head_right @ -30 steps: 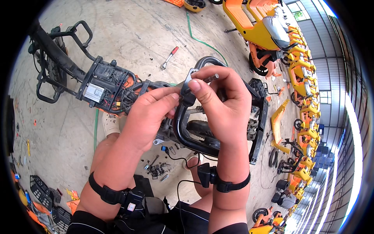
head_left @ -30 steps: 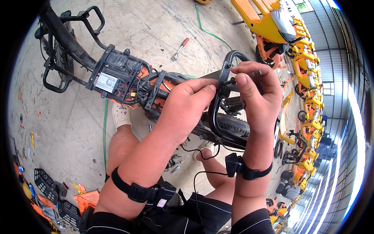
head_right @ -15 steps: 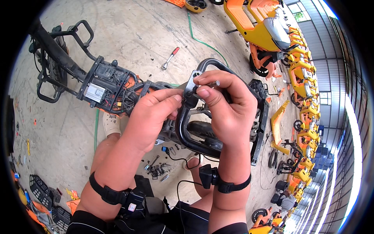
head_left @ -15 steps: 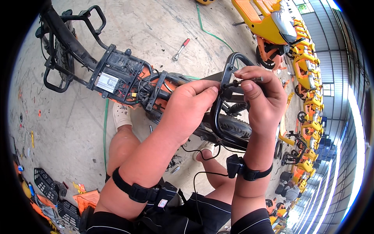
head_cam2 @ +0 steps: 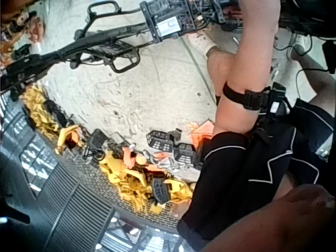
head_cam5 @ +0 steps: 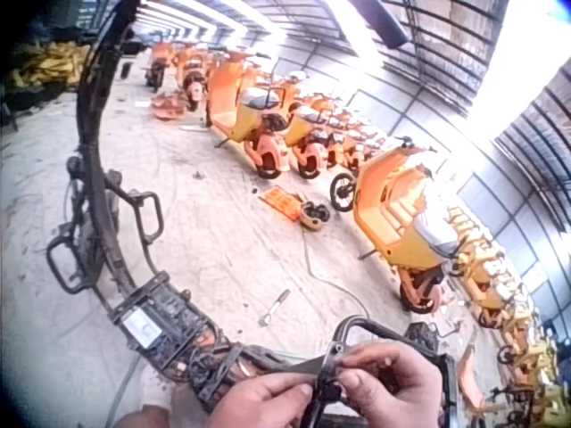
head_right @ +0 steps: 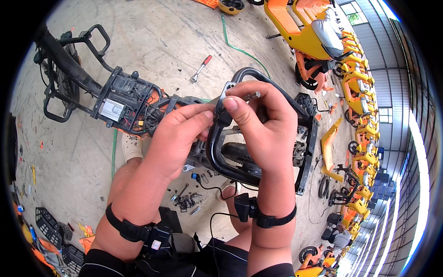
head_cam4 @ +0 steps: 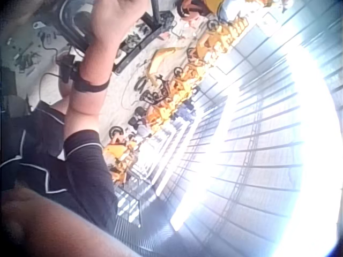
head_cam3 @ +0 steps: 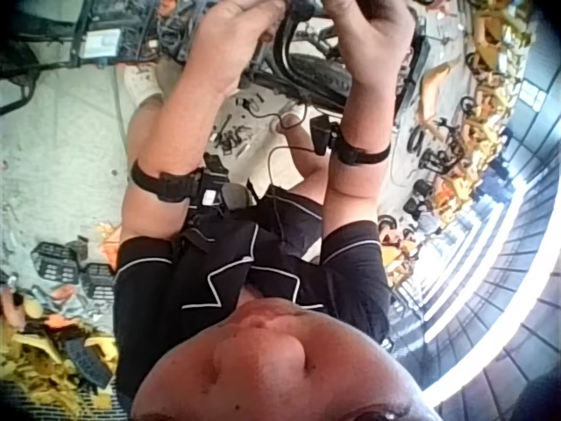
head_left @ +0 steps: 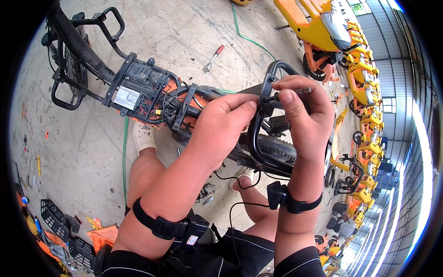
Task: The person assembles or repairs parts on a scooter frame, initially using a wrench to tighten a bolt on a black metal component and later handling smaller fasteners and a panel by hand.
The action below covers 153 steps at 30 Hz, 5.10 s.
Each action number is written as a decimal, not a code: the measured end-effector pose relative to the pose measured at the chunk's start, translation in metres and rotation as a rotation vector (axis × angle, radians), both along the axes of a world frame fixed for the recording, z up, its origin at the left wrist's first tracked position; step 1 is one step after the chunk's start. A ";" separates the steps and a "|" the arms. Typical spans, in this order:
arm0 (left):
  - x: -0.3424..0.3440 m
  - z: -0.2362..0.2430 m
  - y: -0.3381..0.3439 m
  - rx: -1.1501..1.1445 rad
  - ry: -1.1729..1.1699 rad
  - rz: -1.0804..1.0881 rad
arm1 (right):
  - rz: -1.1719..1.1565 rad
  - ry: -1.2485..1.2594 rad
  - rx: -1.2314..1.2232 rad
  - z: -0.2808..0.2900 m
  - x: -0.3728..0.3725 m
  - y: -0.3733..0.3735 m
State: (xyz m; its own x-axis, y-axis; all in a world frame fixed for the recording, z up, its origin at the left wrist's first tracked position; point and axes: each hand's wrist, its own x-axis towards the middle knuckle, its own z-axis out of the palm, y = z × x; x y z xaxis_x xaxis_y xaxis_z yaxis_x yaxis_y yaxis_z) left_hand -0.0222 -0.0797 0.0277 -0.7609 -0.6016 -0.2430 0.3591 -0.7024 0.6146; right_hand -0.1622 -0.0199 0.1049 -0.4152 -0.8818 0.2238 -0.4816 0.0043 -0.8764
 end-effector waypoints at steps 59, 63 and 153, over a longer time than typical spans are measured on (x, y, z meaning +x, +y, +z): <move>0.003 0.005 0.001 0.004 -0.013 0.004 | 0.060 0.153 -0.085 0.001 -0.003 -0.002; 0.002 0.005 0.001 0.001 -0.012 0.009 | 0.086 0.116 -0.094 0.001 -0.002 -0.002; 0.001 0.004 -0.002 -0.045 -0.095 -0.025 | 0.101 0.227 0.093 0.024 -0.008 -0.008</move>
